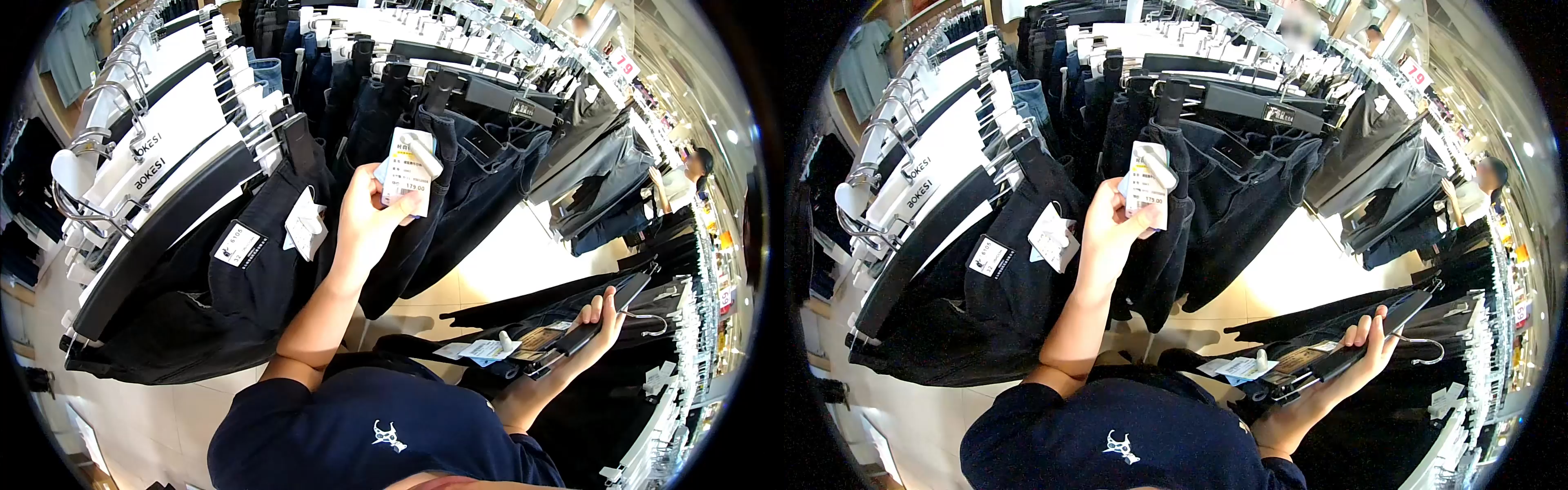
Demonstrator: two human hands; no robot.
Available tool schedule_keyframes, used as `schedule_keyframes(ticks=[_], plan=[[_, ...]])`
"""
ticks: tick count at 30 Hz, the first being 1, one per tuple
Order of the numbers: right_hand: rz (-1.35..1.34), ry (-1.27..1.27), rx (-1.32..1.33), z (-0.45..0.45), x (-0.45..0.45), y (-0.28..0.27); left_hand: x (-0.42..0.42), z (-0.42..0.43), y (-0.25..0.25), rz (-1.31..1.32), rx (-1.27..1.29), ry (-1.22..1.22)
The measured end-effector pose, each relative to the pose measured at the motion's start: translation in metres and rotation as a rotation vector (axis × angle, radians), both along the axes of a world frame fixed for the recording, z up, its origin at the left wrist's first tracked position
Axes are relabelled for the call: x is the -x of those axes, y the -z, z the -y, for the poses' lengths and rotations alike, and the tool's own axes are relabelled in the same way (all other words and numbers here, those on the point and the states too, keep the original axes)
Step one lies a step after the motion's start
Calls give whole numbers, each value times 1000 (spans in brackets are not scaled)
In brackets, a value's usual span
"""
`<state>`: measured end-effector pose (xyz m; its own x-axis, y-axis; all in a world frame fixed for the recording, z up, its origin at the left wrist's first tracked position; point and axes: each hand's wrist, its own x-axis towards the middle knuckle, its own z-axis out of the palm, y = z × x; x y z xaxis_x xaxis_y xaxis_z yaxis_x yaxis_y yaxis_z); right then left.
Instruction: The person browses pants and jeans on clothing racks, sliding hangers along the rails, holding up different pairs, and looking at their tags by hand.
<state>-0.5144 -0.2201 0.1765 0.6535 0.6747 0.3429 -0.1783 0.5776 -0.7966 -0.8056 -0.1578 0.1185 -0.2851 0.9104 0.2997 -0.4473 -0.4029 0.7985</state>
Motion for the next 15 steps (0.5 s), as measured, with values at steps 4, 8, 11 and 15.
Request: schedule_keyframes(ticks=[4,8,11,15], plan=[[-22,-9,4,3,-2,-2,-3,12,-2,-145,36,-138],[-17,-16,-35,0,-9,2,-7,16,-4,-142,46,-160],[2,-47,-66,-1,-21,9,-7,17,-3,-207,43,-188],[-174,-257,-186,-4,-21,12,-5,13,3,-209,129,-238]])
